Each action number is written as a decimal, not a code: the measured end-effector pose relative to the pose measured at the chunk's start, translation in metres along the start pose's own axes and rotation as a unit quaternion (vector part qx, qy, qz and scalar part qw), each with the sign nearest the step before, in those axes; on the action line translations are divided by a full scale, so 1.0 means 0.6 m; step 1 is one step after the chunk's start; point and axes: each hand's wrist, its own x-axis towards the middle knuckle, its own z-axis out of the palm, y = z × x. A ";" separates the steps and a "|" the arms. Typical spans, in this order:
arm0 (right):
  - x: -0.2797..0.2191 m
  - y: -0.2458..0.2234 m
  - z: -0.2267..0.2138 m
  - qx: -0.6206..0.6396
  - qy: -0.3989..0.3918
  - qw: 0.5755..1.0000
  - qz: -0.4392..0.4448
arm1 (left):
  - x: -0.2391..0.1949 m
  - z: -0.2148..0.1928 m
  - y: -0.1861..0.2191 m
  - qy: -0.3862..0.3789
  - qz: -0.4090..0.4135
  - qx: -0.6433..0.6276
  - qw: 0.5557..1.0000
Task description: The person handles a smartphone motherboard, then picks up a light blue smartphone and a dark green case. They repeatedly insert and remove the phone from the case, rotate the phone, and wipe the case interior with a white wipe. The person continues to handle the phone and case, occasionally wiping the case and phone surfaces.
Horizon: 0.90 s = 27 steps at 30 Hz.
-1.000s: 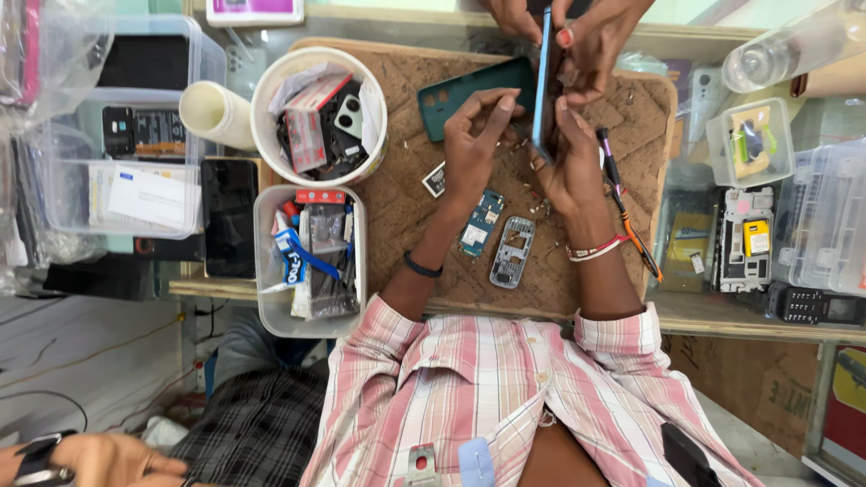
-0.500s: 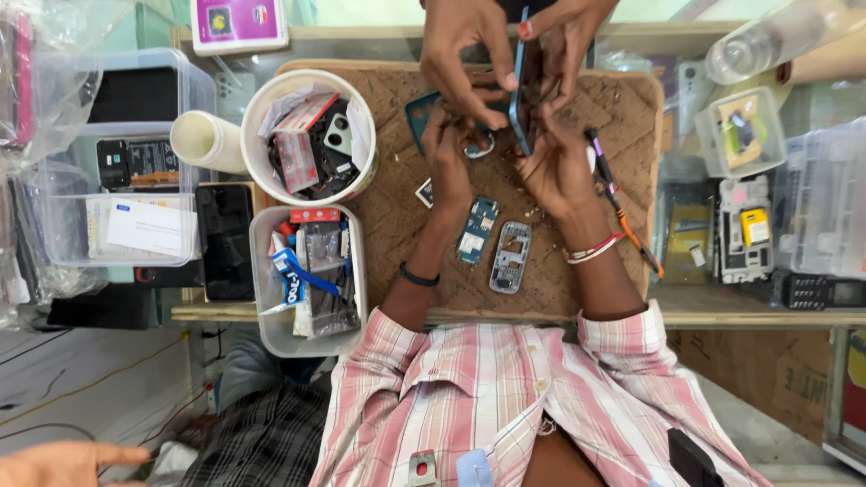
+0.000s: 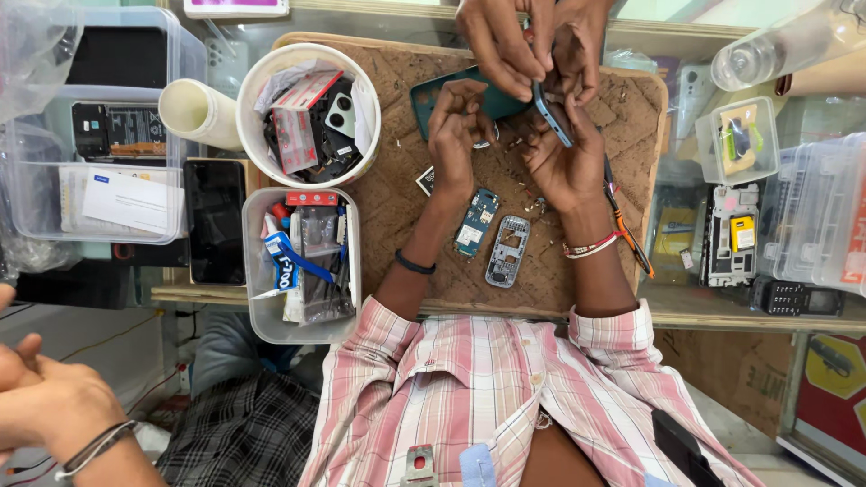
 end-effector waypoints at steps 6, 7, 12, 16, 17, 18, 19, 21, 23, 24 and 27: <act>0.000 -0.007 0.014 0.019 -0.003 1.000 0.017 | 0.008 0.005 0.000 0.008 -0.024 0.023 0.999; 0.000 -0.009 0.014 0.022 0.000 1.000 0.020 | 0.006 0.005 0.000 0.014 -0.030 0.031 0.999; -0.001 -0.007 0.005 0.021 -0.003 1.000 0.016 | 0.004 0.007 0.006 -0.014 -0.058 0.039 0.997; -0.001 -0.010 0.001 0.027 0.011 0.999 0.021 | 0.002 0.019 0.011 -0.067 -0.066 0.059 0.994; -0.002 -0.010 -0.001 0.016 0.014 1.000 0.021 | 0.000 0.020 0.011 -0.077 -0.059 0.105 0.990; -0.002 -0.013 -0.005 0.003 0.018 1.000 0.023 | -0.003 0.021 0.006 -0.086 -0.052 0.150 0.984; -0.006 -0.012 -0.006 -0.010 0.022 0.999 0.025 | -0.008 0.019 0.004 -0.095 -0.045 0.195 0.975; -0.008 -0.016 -0.001 -0.003 -0.007 0.999 0.041 | -0.011 0.015 -0.001 -0.131 -0.062 0.165 0.976; -0.007 -0.025 0.010 -0.005 -0.029 0.998 0.054 | -0.011 0.011 -0.009 -0.144 -0.077 0.145 0.976; -0.010 -0.025 0.017 -0.007 -0.035 0.998 0.059 | -0.012 0.008 -0.013 -0.141 -0.086 0.141 0.976; -0.010 -0.022 0.036 -0.035 0.048 0.994 0.089 | -0.009 -0.010 -0.022 -0.130 -0.083 0.144 0.978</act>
